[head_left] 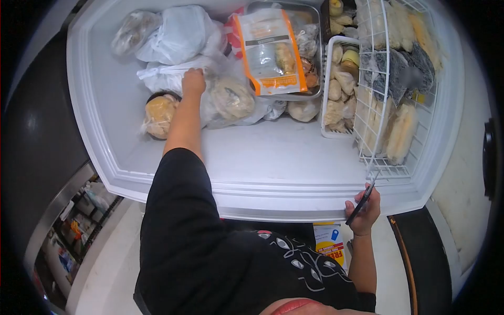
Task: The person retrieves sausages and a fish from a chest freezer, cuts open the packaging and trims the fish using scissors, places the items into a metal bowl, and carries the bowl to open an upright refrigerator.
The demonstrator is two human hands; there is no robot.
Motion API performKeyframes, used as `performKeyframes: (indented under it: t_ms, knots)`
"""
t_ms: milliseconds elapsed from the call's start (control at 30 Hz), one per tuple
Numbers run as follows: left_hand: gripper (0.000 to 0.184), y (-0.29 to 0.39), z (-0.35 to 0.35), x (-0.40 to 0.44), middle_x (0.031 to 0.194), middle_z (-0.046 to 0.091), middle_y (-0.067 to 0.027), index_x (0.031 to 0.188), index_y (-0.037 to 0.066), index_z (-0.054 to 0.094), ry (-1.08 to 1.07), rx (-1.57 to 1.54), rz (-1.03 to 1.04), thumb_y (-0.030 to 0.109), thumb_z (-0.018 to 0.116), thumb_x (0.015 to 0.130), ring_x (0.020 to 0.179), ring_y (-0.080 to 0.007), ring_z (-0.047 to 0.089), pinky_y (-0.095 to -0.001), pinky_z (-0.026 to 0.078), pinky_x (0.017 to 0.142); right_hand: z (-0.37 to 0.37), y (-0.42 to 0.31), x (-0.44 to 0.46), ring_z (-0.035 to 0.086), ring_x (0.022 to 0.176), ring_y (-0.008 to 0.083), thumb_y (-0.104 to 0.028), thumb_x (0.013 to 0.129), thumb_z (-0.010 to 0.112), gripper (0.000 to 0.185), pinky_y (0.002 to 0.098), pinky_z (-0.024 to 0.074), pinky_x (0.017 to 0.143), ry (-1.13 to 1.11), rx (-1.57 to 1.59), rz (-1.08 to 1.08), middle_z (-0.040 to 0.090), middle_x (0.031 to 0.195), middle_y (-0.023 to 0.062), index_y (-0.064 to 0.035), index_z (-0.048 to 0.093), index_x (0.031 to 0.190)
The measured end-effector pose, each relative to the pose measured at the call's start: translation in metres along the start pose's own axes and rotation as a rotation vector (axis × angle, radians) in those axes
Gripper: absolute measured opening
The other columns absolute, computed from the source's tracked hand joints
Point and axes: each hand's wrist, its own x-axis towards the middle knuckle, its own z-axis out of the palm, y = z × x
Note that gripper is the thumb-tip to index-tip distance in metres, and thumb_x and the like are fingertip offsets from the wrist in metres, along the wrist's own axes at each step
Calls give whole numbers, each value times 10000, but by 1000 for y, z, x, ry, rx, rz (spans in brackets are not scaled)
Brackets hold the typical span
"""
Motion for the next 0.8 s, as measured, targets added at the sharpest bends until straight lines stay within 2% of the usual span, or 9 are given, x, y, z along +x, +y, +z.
performKeyframes:
  t_ms: [100,200,300,400,500,600,667,733,800]
  knots:
    - [417,1,19,20,1138,560,-172,1064,65,525,-61,-366,-22,322,650,760,1020,-349,570,-439,473,824,1,1,-1,483,728,227,-308,691,746,579,326,410,682,25,6,-17,485,794,80,11,500,1108]
    - [473,22,-11,-4,1102,575,-195,1064,66,495,39,-322,-113,357,674,738,1002,-350,579,-437,471,836,1,0,-1,484,728,220,-297,698,742,573,326,411,681,5,7,-1,481,788,74,7,493,1116]
    - [612,32,-22,-18,1121,574,-218,1168,68,445,21,-184,-199,396,691,713,1001,-341,582,-427,462,860,0,-3,1,483,727,218,-288,700,742,563,326,411,680,2,18,28,481,787,71,6,495,1112]
    - [545,20,4,-6,1092,590,-238,1110,29,530,-133,-252,-336,405,670,741,1020,-322,579,-429,468,854,2,-2,0,488,729,220,-280,699,741,559,326,413,679,11,46,32,487,793,73,5,497,1114]
    - [413,3,15,8,966,627,-252,959,2,630,-360,28,159,381,622,796,879,-320,635,-432,512,715,0,-1,1,491,727,223,-271,689,747,565,323,414,674,1,30,-11,501,804,81,4,498,1116]
    - [333,1,-16,-20,697,626,-174,779,1,656,-459,-408,54,315,570,851,559,-268,608,-388,464,467,-1,0,2,490,720,228,-248,670,761,576,325,413,666,12,7,-38,517,811,79,-1,499,1120]
    - [283,22,-79,-66,531,506,-40,774,23,630,-557,-649,17,278,550,868,368,-156,416,-324,302,336,-2,-5,7,489,715,229,-232,654,770,586,332,411,665,6,0,-60,522,811,76,-6,501,1122]
    - [266,48,-131,-103,510,390,41,743,61,598,-658,-765,22,276,538,888,387,-71,309,-268,210,340,-3,-11,10,489,710,228,-217,641,776,593,337,410,662,14,-1,-81,525,808,70,-13,502,1125]
    - [262,70,-183,-129,507,388,50,736,82,586,-701,-941,20,280,530,898,384,-61,296,-259,206,343,-4,-14,13,490,702,227,-204,630,780,598,338,410,657,33,4,-109,525,800,62,-21,504,1128]
